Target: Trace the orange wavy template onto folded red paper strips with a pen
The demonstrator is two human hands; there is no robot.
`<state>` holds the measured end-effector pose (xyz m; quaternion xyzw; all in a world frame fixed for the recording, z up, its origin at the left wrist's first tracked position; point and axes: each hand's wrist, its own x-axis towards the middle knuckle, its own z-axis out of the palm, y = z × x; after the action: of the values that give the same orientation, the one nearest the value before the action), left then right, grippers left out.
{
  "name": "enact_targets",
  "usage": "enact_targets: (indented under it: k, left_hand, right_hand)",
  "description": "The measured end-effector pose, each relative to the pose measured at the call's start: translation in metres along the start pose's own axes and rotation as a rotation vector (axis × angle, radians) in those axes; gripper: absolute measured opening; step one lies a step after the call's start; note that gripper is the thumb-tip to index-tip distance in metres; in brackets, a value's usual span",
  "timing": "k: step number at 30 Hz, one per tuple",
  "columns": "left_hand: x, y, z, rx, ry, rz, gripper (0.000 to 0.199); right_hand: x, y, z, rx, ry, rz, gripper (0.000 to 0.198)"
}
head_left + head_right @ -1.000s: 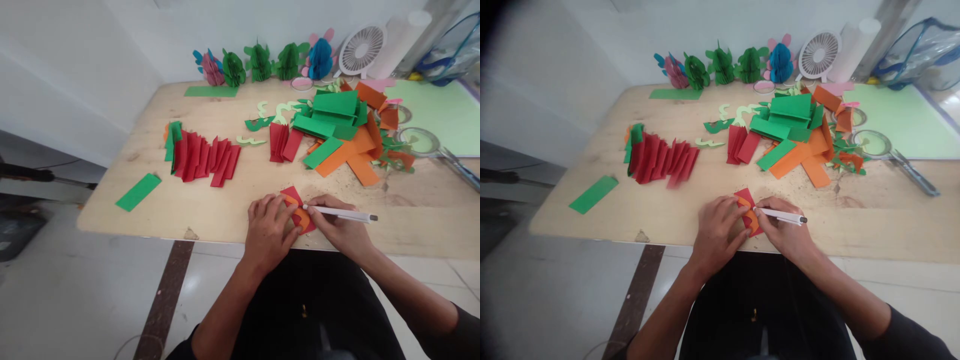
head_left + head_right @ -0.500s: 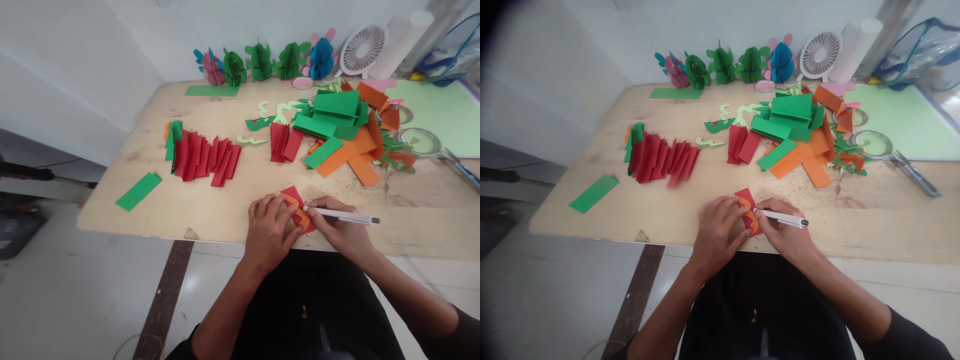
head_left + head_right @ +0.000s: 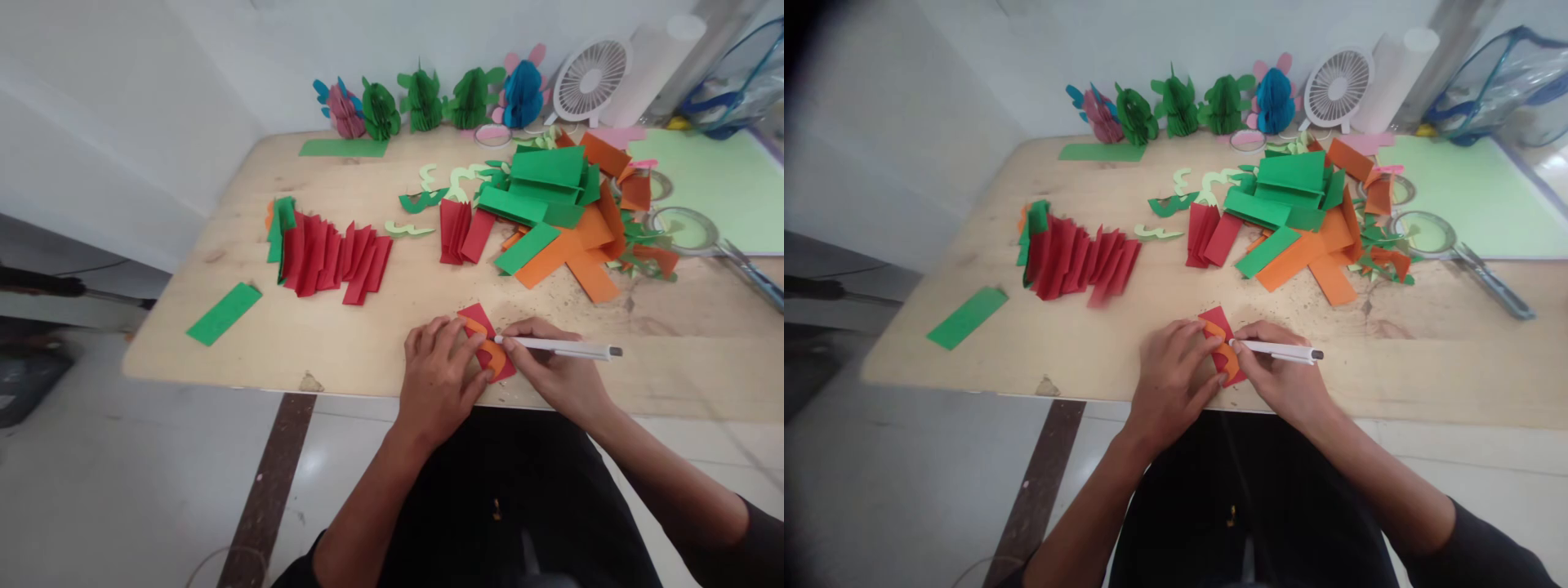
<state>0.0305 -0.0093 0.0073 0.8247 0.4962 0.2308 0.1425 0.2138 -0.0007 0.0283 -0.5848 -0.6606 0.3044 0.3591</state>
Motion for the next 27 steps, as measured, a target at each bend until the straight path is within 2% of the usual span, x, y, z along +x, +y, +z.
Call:
enact_targets:
  k: [15,27]
  left_hand:
    - [0.0,0.001,-0.001,0.009,-0.014,-0.008,0.035]
    - [0.001,0.001,-0.002,-0.003,-0.018,-0.016,0.036]
  right_hand:
    - [0.002,-0.003,-0.004,-0.046,-0.03,0.0,0.012]
    - [-0.01,0.0,-0.009,-0.096,0.009,0.0,0.013]
